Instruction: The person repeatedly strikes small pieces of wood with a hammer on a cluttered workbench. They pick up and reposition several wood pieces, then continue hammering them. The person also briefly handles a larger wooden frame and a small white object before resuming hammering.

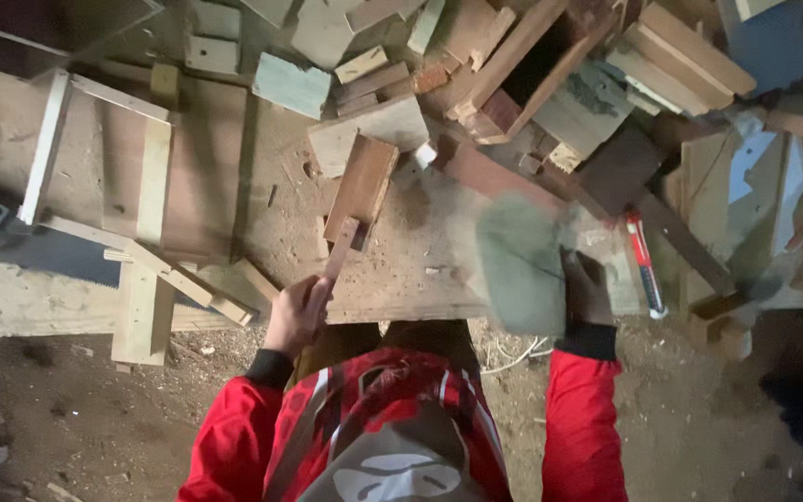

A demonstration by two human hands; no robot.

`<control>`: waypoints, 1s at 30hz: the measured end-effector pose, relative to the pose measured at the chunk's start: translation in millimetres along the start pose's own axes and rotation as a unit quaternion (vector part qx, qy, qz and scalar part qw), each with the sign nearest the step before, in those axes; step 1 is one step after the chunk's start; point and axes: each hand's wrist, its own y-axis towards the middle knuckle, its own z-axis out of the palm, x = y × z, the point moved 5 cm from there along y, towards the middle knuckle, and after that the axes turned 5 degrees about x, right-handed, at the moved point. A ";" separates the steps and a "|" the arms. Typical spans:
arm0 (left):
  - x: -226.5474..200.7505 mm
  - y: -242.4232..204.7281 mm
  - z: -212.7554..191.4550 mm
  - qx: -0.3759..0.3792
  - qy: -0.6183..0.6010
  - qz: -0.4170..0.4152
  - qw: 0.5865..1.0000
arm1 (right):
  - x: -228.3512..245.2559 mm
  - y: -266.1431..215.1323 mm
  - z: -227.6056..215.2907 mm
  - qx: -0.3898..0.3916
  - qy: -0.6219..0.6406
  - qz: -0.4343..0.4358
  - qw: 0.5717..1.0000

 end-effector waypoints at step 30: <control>9.3 -4.0 91.7 -0.159 -0.051 -0.124 0.978 | -30.6 32.8 -104.2 -0.087 -0.384 -0.121 0.911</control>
